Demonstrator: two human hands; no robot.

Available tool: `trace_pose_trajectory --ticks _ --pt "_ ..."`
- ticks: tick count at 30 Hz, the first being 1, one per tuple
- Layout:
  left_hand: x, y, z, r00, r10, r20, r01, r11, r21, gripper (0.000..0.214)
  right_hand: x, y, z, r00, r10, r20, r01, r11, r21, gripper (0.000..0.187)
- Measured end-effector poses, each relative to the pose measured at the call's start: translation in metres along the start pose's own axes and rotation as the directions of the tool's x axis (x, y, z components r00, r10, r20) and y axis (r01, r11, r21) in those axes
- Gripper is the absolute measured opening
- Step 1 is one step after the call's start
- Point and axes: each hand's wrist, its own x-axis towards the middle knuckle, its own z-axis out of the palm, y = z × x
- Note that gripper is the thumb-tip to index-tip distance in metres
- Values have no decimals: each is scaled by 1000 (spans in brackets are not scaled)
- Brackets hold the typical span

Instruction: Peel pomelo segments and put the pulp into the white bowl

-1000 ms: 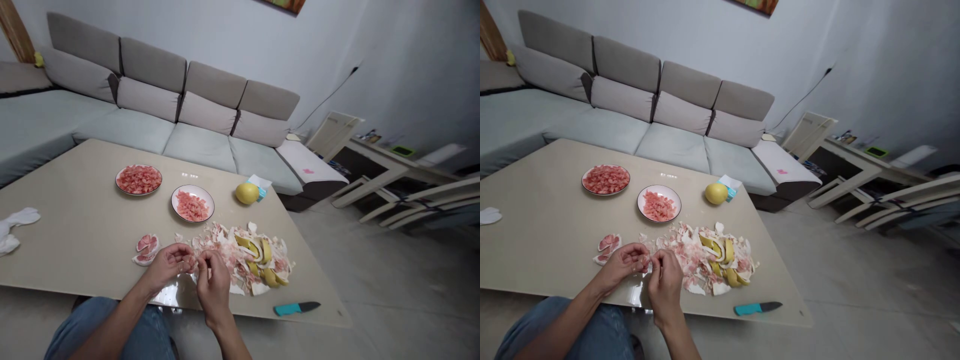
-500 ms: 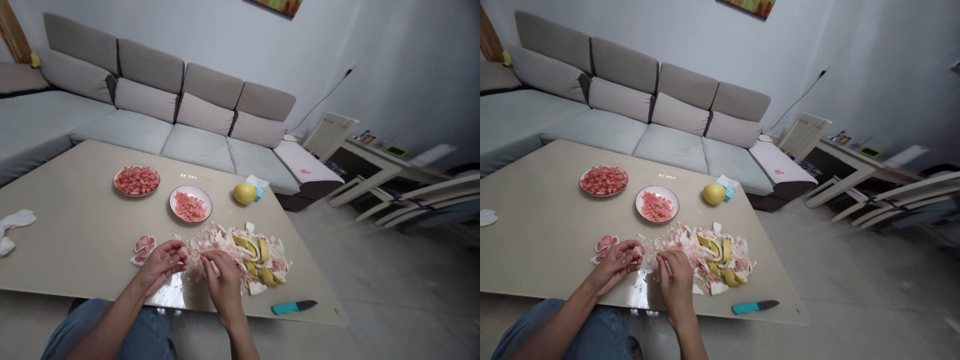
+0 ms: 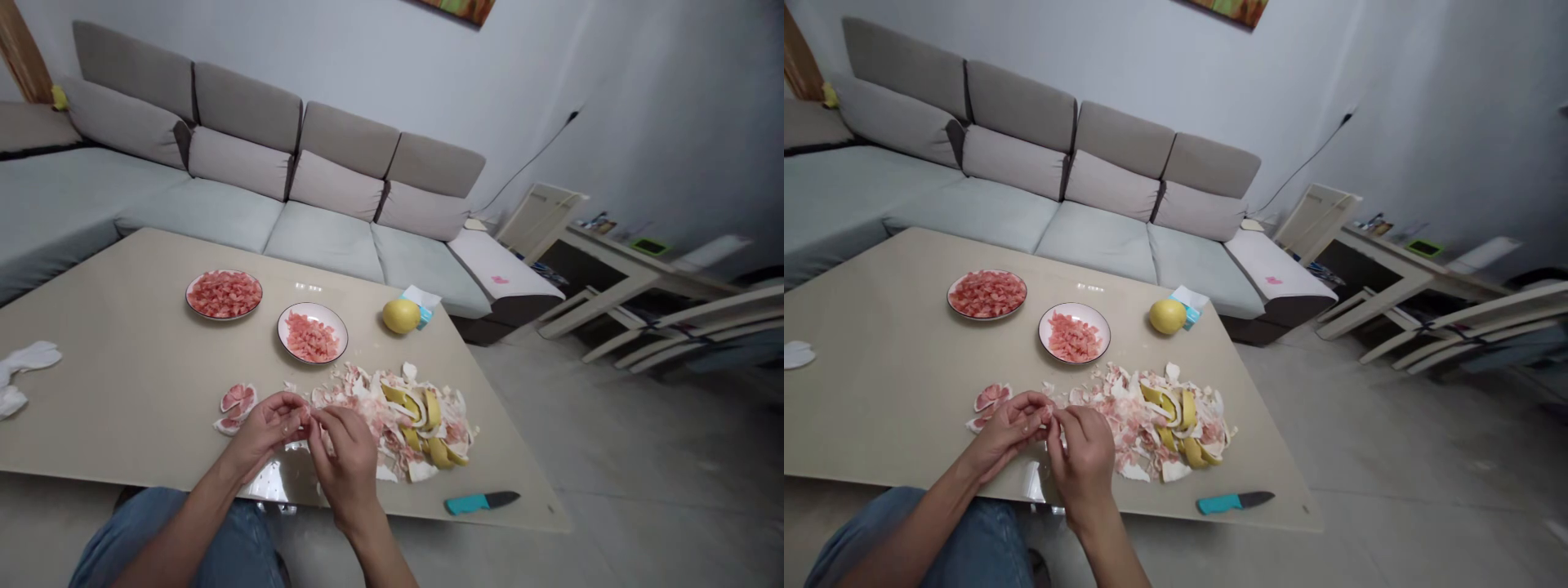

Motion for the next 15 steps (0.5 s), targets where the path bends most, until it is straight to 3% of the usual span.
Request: trace_pose_trajectory --ticks 3,7,12,15 --pt "1 -1 1 998 60 -6 -60 994 92 36 1 3 2 1000 11 -5 -11 1000 -26 13" --pt "2 -4 -1 997 75 -13 -71 979 190 26 3 2 2 998 54 28 -55 998 27 12" --pt "2 -7 -4 997 70 44 -77 984 161 18 10 6 -1 980 174 100 -189 969 158 14" --pt "1 -4 -4 997 55 46 -59 993 98 16 17 14 -8 967 248 56 -254 951 175 14"
